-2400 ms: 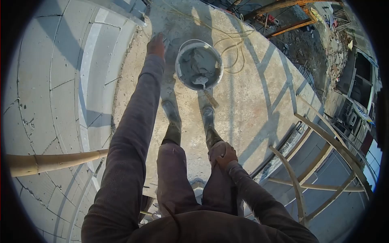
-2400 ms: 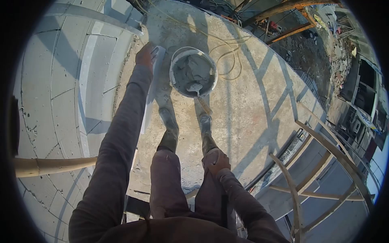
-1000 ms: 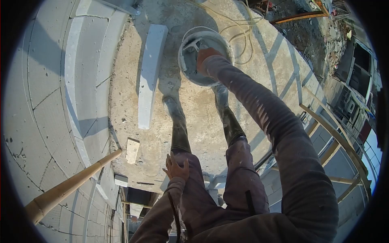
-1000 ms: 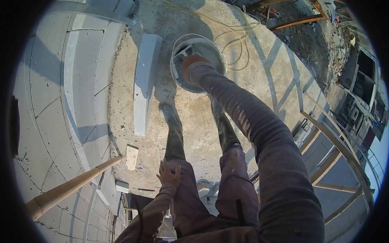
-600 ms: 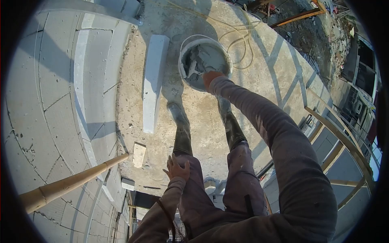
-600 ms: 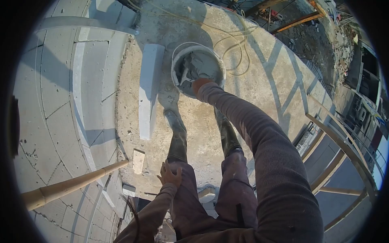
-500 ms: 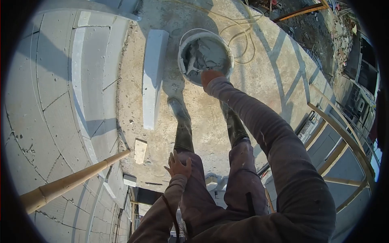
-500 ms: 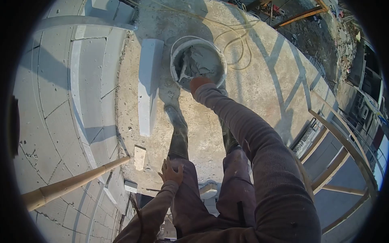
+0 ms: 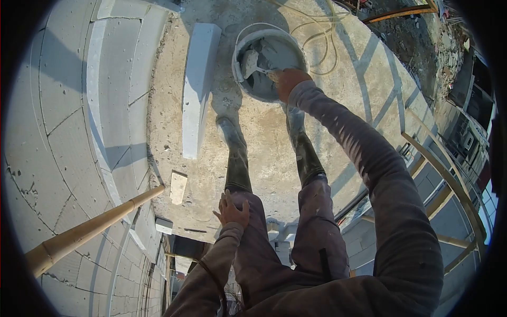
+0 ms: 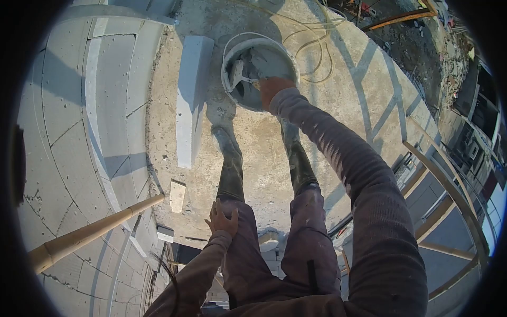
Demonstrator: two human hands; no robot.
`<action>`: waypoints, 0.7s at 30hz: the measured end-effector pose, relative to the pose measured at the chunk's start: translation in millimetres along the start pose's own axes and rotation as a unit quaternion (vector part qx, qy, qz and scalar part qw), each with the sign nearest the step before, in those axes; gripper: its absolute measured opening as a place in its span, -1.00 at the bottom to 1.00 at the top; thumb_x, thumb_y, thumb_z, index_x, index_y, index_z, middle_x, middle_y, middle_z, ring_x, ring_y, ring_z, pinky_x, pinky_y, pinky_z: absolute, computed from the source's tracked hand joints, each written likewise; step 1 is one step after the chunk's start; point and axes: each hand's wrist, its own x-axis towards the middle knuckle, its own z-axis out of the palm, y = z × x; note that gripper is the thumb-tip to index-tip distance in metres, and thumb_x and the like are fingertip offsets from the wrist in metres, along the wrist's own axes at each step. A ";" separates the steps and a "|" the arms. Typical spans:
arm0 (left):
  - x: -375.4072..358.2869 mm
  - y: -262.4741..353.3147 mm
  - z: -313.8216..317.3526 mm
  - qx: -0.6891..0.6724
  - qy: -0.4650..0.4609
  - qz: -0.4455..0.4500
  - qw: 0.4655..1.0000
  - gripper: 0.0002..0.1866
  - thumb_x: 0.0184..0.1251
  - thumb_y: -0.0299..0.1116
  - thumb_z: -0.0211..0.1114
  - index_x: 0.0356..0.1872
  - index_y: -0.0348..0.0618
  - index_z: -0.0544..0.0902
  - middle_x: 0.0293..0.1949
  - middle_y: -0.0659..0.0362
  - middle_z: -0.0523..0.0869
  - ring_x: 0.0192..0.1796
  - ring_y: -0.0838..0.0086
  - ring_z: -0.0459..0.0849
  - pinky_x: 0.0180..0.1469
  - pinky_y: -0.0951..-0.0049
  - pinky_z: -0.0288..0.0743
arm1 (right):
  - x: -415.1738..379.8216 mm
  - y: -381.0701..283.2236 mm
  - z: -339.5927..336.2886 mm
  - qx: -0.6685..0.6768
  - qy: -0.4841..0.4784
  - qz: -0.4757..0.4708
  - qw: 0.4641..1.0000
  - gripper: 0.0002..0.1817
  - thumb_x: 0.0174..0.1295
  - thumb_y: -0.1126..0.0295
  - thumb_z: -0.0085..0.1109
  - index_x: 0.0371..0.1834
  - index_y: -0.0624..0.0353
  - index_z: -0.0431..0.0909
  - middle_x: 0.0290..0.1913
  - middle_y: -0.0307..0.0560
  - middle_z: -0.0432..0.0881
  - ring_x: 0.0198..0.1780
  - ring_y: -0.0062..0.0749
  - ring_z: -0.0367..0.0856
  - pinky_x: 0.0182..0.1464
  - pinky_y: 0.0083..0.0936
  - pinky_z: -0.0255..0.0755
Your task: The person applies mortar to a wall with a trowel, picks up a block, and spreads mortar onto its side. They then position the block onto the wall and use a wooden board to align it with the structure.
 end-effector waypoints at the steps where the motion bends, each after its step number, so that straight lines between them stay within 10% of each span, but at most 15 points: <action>1: 1.2 1.1 0.7 -0.001 0.001 0.001 1.000 -0.02 0.30 0.15 0.28 0.65 0.00 0.09 0.59 -0.10 0.23 0.64 0.03 0.15 0.59 -0.40 -0.25 | -1.7 -6.0 9.8 -0.015 0.016 -0.033 0.999 -0.53 0.30 0.30 0.14 0.25 0.24 0.50 -0.05 0.20 0.74 -0.11 0.11 0.77 -0.03 -0.06 0.64; 9: -3.7 5.3 -0.3 0.000 -0.006 -0.009 1.000 -0.01 0.29 0.15 0.28 0.65 0.00 0.07 0.59 -0.09 0.23 0.64 0.04 0.14 0.59 -0.41 -0.27 | -56.3 74.0 51.9 -0.126 -0.098 -0.080 0.984 -0.60 0.38 0.34 0.07 0.25 0.21 0.47 0.03 0.16 0.68 -0.06 0.11 0.77 -0.01 -0.09 0.67; 13: 2.2 11.0 -2.5 -0.001 -0.013 -0.013 1.000 -0.01 0.29 0.15 0.28 0.65 0.00 0.07 0.59 -0.08 0.24 0.64 0.06 0.15 0.59 -0.42 -0.27 | -42.5 87.4 70.7 -0.172 0.057 -0.046 0.982 -0.60 0.36 0.32 0.12 0.23 0.20 0.48 -0.04 0.10 0.65 -0.12 0.08 0.76 -0.03 -0.10 0.67; 21: 2.0 1.5 -0.4 -0.008 -0.011 -0.011 1.000 -0.03 0.25 0.11 0.29 0.63 -0.02 0.13 0.58 -0.05 0.26 0.63 0.06 0.17 0.59 -0.44 -0.26 | -34.0 21.9 85.5 0.005 -0.125 0.052 0.991 -0.64 0.45 0.18 0.04 0.15 0.17 0.53 -0.07 0.26 0.75 -0.04 0.17 0.76 0.00 -0.03 0.64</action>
